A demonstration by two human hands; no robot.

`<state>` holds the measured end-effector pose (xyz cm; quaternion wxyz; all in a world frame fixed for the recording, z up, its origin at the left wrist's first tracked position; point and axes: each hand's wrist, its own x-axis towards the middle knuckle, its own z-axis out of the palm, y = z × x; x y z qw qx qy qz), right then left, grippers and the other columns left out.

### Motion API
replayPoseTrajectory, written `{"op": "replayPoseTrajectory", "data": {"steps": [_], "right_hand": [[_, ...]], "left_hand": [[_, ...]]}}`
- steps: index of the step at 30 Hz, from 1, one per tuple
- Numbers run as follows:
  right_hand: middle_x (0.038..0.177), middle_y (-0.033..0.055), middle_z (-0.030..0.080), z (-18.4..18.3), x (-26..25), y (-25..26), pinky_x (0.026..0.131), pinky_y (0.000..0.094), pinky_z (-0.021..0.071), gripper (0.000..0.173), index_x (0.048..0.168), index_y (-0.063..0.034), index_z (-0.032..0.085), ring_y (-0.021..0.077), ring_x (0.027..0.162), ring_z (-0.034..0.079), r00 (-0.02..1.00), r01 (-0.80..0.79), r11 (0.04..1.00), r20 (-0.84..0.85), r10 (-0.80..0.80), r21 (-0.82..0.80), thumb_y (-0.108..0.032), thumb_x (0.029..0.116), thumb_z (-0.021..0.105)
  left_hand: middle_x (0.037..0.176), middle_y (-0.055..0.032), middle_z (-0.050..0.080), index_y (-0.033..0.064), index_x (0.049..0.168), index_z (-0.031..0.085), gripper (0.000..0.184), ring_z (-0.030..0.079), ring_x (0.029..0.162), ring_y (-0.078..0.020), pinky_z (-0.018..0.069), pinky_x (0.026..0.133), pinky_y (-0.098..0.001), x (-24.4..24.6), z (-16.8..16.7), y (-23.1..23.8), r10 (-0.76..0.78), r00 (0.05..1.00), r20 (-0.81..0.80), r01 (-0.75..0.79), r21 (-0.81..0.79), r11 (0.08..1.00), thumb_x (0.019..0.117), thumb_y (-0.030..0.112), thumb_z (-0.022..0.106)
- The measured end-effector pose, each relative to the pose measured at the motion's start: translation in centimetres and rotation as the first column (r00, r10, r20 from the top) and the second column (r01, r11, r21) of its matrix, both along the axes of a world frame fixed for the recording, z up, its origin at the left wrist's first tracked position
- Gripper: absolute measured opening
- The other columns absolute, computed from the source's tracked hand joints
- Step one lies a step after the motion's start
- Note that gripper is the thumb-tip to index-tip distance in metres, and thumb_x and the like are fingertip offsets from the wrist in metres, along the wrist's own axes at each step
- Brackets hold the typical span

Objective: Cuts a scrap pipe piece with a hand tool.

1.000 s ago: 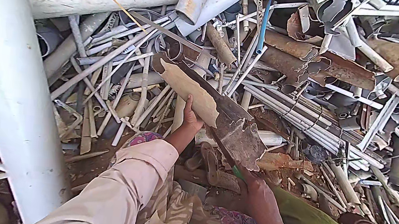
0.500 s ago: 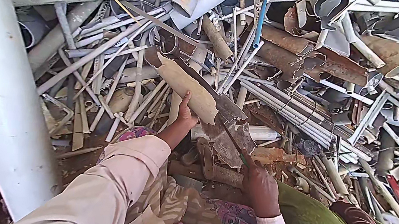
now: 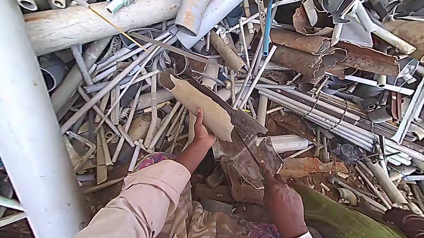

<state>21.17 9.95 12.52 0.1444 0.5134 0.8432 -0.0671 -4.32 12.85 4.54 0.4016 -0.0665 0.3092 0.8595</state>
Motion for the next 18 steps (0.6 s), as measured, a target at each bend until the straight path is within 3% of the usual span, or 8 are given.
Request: {"op": "replayPoseTrajectory", "data": {"steps": [5, 9, 12, 15, 18], "right_hand": [[0.126, 0.021, 0.067, -0.3, -0.7, -1.1, 0.084, 0.0554, 0.056, 0.052, 0.158, -0.0309, 0.045, 0.0408, 0.104, 0.07, 0.994, -0.099, 0.993, 0.036, 0.101, -0.066, -0.018, 0.1078, 0.048], [0.134, 0.0223, 0.063, 0.3, -0.5, 0.6, 0.085, 0.0555, 0.0556, 0.056, 0.162, -0.0366, 0.036, 0.0416, 0.104, 0.07, 0.997, 0.025, 1.0, 0.074, -0.024, -0.014, -0.018, 0.1093, 0.044], [0.133, 0.0227, 0.062, -0.2, -0.8, -0.1, 0.085, 0.0556, 0.0563, 0.06, 0.163, -0.0356, 0.032, 0.0421, 0.106, 0.069, 0.995, -0.017, 0.998, 0.093, 0.022, -0.056, -0.014, 0.1086, 0.043], [0.13, 0.022, 0.064, -0.5, -1.1, -1.2, 0.083, 0.056, 0.0561, 0.058, 0.161, -0.0335, 0.037, 0.0418, 0.104, 0.07, 0.993, -0.083, 0.992, 0.077, 0.09, -0.09, -0.014, 0.1077, 0.045], [0.137, 0.0238, 0.06, -0.4, -0.7, 0.4, 0.085, 0.0563, 0.0555, 0.058, 0.163, -0.0361, 0.033, 0.0426, 0.104, 0.069, 0.996, -0.007, 1.0, 0.086, 0.009, -0.022, -0.016, 0.109, 0.044]], "left_hand": [[0.14, -0.0139, 0.056, 0.0165, 0.146, 0.045, 0.053, 0.055, 0.129, -0.0288, 0.0463, 0.104, -0.0559, 0.5, -0.3, 0.2, 0.002, 1.0, -0.006, -0.002, -0.029, 1.0, 0.1065, 0.051, 0.038], [0.137, -0.0142, 0.057, 0.0161, 0.145, 0.046, 0.053, 0.057, 0.126, -0.0295, 0.048, 0.101, -0.0556, 0.7, -0.4, 0.3, -0.039, 0.999, 0.006, 0.039, -0.029, 0.999, 0.1058, 0.051, 0.04], [0.138, -0.0129, 0.056, 0.0167, 0.145, 0.046, 0.051, 0.056, 0.127, -0.0277, 0.0473, 0.102, -0.0541, 0.8, -0.4, 0.4, -0.024, 1.0, -0.012, 0.024, -0.019, 1.0, 0.1065, 0.05, 0.039], [0.138, -0.0138, 0.057, 0.0162, 0.145, 0.047, 0.052, 0.056, 0.127, -0.0284, 0.0475, 0.103, -0.0551, 0.5, -0.6, 0.4, -0.018, 1.0, -0.012, 0.017, -0.048, 0.999, 0.1059, 0.05, 0.041], [0.138, -0.0136, 0.057, 0.0168, 0.145, 0.046, 0.053, 0.056, 0.127, -0.0293, 0.0476, 0.102, -0.0562, 0.4, -0.7, 0.2, -0.043, 0.999, -0.002, 0.043, -0.063, 0.997, 0.1051, 0.051, 0.042]]}}
